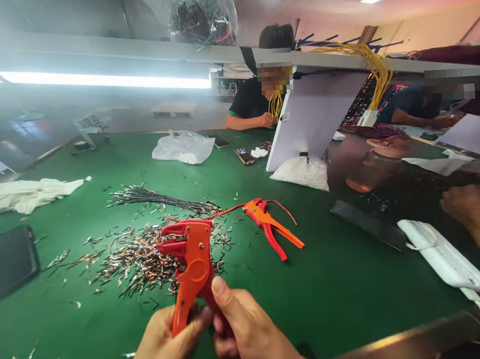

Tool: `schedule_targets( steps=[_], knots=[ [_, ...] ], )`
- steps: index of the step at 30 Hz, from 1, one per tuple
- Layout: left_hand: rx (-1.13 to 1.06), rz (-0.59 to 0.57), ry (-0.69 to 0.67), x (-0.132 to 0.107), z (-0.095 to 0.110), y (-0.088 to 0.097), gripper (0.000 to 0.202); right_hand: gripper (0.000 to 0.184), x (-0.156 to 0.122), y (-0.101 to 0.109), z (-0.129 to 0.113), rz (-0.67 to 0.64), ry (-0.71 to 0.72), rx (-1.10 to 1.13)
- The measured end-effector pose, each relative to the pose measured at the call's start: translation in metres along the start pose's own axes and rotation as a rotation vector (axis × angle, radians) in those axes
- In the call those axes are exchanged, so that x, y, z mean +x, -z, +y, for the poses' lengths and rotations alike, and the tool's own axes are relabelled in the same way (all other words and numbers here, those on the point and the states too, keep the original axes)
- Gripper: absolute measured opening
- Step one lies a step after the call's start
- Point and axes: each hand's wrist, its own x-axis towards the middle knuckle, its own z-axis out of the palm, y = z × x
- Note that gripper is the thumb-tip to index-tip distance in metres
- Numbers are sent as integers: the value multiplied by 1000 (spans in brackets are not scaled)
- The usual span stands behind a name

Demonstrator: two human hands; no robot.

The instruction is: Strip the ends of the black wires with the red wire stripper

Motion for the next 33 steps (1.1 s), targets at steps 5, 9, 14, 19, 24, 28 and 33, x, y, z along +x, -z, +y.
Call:
schedule_targets(
  steps=[5, 9, 14, 19, 24, 28, 33],
  knots=[
    [280, 186, -55, 20, 6, 12, 46, 39, 20, 0, -14, -63, 343, 48],
    [674, 396, -47, 27, 13, 31, 52, 30, 22, 15, -35, -149, 398, 133],
    [964, 400, -189, 39, 17, 36, 34, 25, 28, 30, -52, -291, 475, 121],
    [954, 452, -378, 44, 14, 20, 27, 32, 35, 34, -45, -354, 495, 123],
    [850, 448, -434, 49, 0, 13, 26, 42, 34, 38, -33, -339, 371, 303],
    [854, 438, -379, 51, -15, 14, 26, 45, 31, 36, -28, -356, 288, 439],
    [890, 562, -371, 48, -19, 22, 23, 50, 26, 31, -26, -437, 221, 459]
  ],
)
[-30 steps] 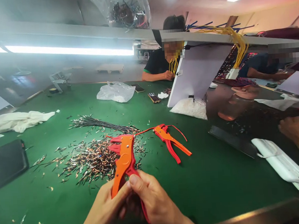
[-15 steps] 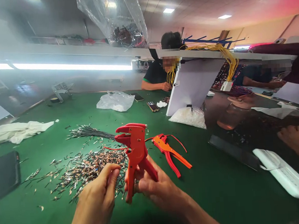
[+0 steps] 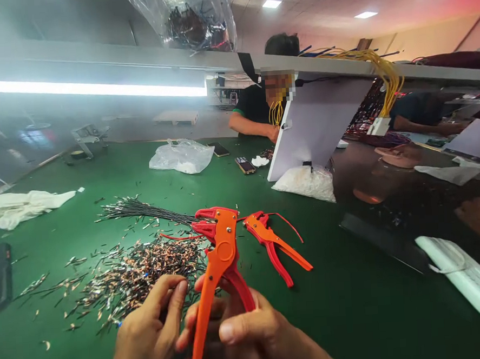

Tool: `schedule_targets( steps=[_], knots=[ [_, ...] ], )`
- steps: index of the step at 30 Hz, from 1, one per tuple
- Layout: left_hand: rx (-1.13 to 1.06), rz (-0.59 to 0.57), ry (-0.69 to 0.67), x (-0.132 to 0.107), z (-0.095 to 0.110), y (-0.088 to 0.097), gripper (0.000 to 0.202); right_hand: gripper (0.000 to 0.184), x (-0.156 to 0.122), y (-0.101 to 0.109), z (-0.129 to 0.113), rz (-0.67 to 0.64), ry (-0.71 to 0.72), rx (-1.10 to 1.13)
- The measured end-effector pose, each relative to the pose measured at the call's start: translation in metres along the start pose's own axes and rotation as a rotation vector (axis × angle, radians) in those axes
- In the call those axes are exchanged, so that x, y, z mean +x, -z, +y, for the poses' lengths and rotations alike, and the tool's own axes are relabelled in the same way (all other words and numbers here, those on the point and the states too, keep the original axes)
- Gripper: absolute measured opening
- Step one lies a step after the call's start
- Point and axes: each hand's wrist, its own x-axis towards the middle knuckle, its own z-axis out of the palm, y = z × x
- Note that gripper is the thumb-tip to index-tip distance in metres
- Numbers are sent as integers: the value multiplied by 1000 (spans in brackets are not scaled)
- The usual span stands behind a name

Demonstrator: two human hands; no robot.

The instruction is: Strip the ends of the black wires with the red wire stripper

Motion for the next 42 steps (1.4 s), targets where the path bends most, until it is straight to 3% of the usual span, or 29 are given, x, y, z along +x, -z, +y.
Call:
schedule_targets(
  steps=[5, 11, 18, 21, 26, 28, 34, 39, 42],
  knots=[
    [-118, 50, -1, 0, 7, 5, 22, 48, 2, 4, 7, -23, 52, -108],
    [-214, 28, -86, -1, 13, 8, 17, 37, 6, 9, 9, -30, 102, -34],
    [-3, 142, -366, 18, 4, 35, 15, 46, 2, 10, -1, -64, 119, -358],
    [120, 158, -410, 21, 7, 45, 14, 41, 1, 9, 1, -76, 95, -395],
    [101, 40, -290, 12, 28, 48, 20, 36, 0, 4, 3, -73, 67, -394],
    [50, 21, -179, 10, 37, 46, 22, 35, 0, 4, 3, -68, 57, -404],
    [-278, -129, 130, 12, 58, 45, 35, 35, -1, 7, 3, -62, 42, -408],
    [-393, -72, 284, 19, 53, 52, 35, 42, -3, 7, 3, -44, 56, -416],
    [-480, -173, 266, 24, 43, 55, 38, 44, -2, 8, 3, -45, 51, -419]
  ],
)
